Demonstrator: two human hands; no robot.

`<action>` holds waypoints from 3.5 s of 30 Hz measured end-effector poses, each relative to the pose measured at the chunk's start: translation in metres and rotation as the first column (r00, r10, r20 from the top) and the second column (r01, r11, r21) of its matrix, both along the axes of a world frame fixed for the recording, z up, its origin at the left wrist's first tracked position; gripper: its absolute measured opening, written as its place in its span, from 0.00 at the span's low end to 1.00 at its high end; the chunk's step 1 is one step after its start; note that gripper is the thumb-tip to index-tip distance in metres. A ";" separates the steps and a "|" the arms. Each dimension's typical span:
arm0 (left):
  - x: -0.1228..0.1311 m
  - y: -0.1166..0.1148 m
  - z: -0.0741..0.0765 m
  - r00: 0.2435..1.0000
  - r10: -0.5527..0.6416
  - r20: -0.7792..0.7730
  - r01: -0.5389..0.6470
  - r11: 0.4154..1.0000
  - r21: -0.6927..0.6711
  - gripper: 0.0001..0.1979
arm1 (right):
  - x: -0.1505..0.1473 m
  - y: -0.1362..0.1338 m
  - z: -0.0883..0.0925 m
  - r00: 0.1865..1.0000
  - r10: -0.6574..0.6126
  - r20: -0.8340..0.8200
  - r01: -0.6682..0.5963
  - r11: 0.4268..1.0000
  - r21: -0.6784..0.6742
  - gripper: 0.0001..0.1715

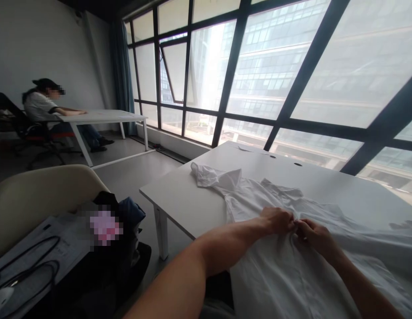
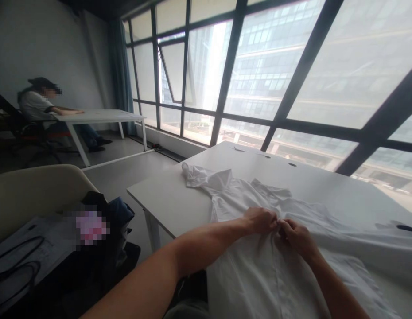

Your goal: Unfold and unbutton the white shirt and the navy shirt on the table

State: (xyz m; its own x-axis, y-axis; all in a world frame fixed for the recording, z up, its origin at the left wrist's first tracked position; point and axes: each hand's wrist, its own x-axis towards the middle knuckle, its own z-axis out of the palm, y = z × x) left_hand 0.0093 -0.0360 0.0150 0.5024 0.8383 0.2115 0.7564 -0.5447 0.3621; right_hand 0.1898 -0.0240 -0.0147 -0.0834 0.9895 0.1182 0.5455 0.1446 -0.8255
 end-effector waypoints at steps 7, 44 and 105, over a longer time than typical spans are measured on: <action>-0.002 -0.001 0.005 0.997 0.038 0.072 -0.038 0.999 -0.005 0.16 | 0.004 0.003 -0.003 0.995 0.027 -0.098 -0.029 0.999 -0.023 0.23; -0.001 -0.027 0.022 0.971 -0.136 -0.196 0.150 0.987 0.060 0.14 | -0.021 -0.029 0.036 0.822 -0.227 0.522 -0.110 0.836 0.537 0.10; 0.004 -0.004 0.004 1.000 -0.023 0.006 0.022 0.995 0.093 0.11 | 0.006 -0.006 0.004 0.998 0.007 0.064 -0.024 0.964 0.264 0.13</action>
State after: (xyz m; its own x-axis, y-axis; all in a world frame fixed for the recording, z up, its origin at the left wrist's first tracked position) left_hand 0.0136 -0.0405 0.0193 0.5192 0.8034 0.2917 0.7410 -0.5931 0.3147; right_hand 0.1953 -0.0300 -0.0103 -0.1140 0.9221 0.3698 0.5899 0.3623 -0.7216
